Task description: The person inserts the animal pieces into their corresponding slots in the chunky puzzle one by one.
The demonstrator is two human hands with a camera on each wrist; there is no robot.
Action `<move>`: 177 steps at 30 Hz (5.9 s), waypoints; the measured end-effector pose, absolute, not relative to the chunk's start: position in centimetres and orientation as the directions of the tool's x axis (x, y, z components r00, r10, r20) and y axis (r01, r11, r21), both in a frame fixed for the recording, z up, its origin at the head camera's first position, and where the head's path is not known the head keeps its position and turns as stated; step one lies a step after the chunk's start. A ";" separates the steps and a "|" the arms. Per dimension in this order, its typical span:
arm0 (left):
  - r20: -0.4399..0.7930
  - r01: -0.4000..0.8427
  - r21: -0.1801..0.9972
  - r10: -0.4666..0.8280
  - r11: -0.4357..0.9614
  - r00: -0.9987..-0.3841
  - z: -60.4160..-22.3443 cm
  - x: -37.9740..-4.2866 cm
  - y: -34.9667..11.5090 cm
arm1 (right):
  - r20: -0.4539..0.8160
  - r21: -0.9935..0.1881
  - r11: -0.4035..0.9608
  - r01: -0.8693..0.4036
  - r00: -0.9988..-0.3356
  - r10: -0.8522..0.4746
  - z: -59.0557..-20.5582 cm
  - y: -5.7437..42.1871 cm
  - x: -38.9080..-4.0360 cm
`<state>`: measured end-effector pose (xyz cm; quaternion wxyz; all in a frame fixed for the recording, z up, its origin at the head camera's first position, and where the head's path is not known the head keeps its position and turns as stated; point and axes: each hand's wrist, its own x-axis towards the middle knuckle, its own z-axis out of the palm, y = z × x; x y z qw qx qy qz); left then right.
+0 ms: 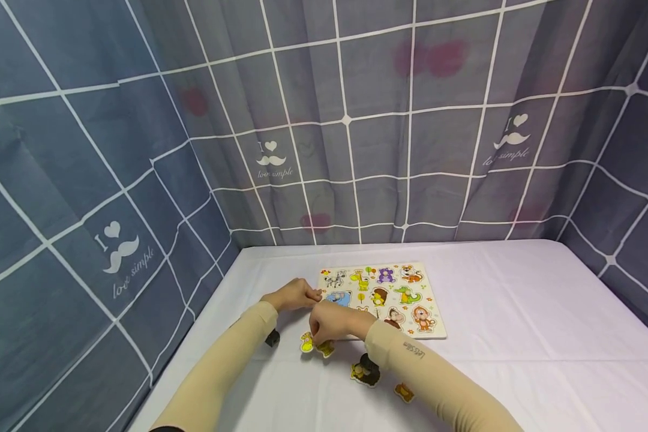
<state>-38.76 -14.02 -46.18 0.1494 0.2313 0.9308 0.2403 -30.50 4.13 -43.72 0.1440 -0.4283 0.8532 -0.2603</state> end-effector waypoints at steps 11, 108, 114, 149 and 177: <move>-0.123 0.392 0.498 0.510 0.773 -0.851 -46.3 -38.8 -14.2 | 0.019 -0.603 0.539 -0.589 -0.685 -0.728 -44.3 6.5 -32.4; -0.148 0.343 0.484 0.462 0.805 -0.874 -46.3 -38.2 -13.8 | 0.043 -0.721 0.664 -0.199 -0.969 -0.244 -46.1 13.3 -41.0; -0.137 0.356 0.492 0.475 0.794 -0.869 -46.6 -38.4 -13.9 | 0.042 -0.704 0.686 -0.184 -0.975 -0.218 -46.5 13.0 -41.4; -0.140 0.338 0.509 0.463 0.791 -0.875 -46.5 -38.3 -13.8 | 0.071 -0.625 0.750 -0.216 -0.973 -0.221 -46.9 12.4 -42.0; -0.161 0.298 0.508 0.429 0.808 -0.889 -46.4 -38.1 -13.6 | 0.015 -0.522 0.831 -0.192 -0.976 -0.216 -46.7 12.0 -41.9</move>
